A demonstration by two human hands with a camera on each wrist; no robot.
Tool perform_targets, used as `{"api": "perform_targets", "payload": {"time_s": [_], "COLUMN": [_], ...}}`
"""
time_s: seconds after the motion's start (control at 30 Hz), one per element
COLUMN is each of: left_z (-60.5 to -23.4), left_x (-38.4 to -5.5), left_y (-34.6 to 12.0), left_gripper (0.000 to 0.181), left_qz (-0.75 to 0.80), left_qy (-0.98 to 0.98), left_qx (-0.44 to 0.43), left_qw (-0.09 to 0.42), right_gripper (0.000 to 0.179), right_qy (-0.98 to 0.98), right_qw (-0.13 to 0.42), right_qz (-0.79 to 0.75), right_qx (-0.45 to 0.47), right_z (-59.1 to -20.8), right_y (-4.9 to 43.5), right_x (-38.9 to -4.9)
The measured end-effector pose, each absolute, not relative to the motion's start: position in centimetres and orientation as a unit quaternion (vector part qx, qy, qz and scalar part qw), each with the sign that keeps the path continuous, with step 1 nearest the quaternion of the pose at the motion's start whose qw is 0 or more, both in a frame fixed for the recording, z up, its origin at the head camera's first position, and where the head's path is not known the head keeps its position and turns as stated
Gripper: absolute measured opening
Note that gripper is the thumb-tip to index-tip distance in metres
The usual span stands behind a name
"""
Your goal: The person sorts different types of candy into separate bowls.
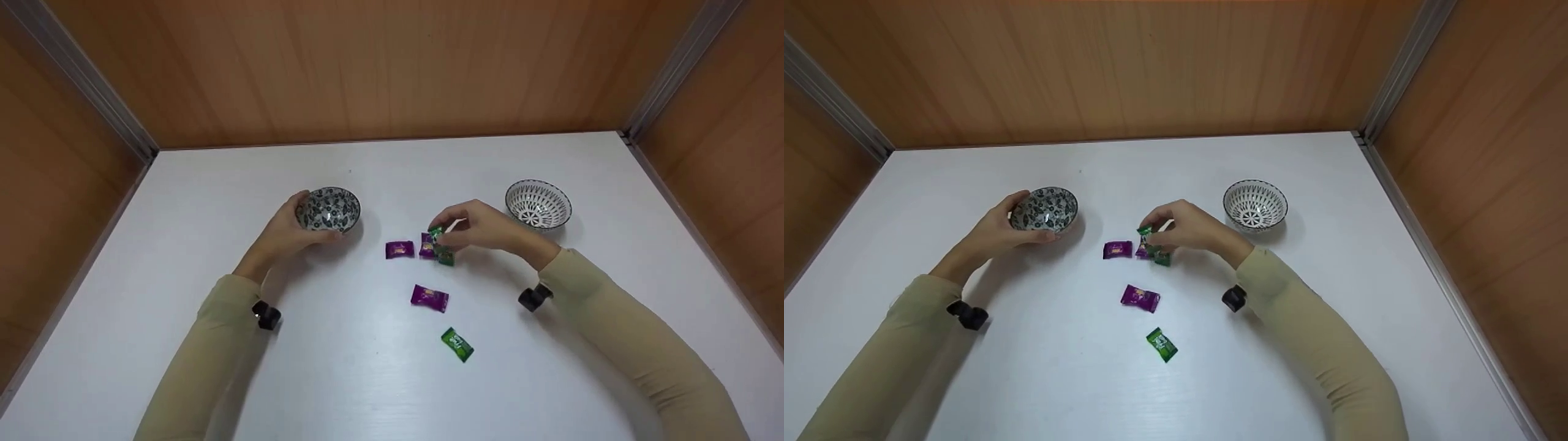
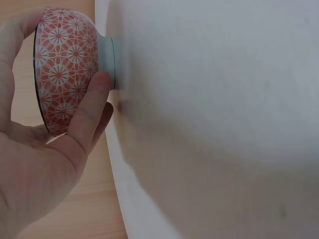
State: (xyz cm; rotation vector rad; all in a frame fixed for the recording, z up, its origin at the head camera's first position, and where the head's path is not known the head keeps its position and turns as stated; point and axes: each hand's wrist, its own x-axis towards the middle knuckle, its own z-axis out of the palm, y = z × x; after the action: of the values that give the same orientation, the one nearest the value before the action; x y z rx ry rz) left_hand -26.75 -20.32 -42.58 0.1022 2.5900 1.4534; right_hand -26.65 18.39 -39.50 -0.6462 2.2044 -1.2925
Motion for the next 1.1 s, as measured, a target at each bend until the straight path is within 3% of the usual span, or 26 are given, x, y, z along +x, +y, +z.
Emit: {"api": "perform_targets", "payload": {"time_s": [0.3,0.63,1.1], "left_z": [-42.4,-42.1,-42.1], "left_x": [-26.6,-26.7,-26.7], "left_y": [-20.3,-19.9,-19.9], "left_gripper": [0.127,0.126,0.128], "left_qz": [0.488,0.484,0.48], "left_qy": [0.868,0.87,0.871], "left_qx": [0.017,0.013,0.01], "left_qw": [0.091,0.096,0.101], "right_gripper": [0.034,0.031,0.033], "right_qy": [0.769,0.715,0.685], "right_qw": [0.243,0.198,0.192], "right_qz": [-0.561,-0.65,-0.697], "right_qx": [-0.185,-0.163,-0.091], "right_z": [-38.9,-39.3,-40.6], "right_y": [11.9,5.1,2.3], "right_x": [-28.1,-28.6,-29.1]}}
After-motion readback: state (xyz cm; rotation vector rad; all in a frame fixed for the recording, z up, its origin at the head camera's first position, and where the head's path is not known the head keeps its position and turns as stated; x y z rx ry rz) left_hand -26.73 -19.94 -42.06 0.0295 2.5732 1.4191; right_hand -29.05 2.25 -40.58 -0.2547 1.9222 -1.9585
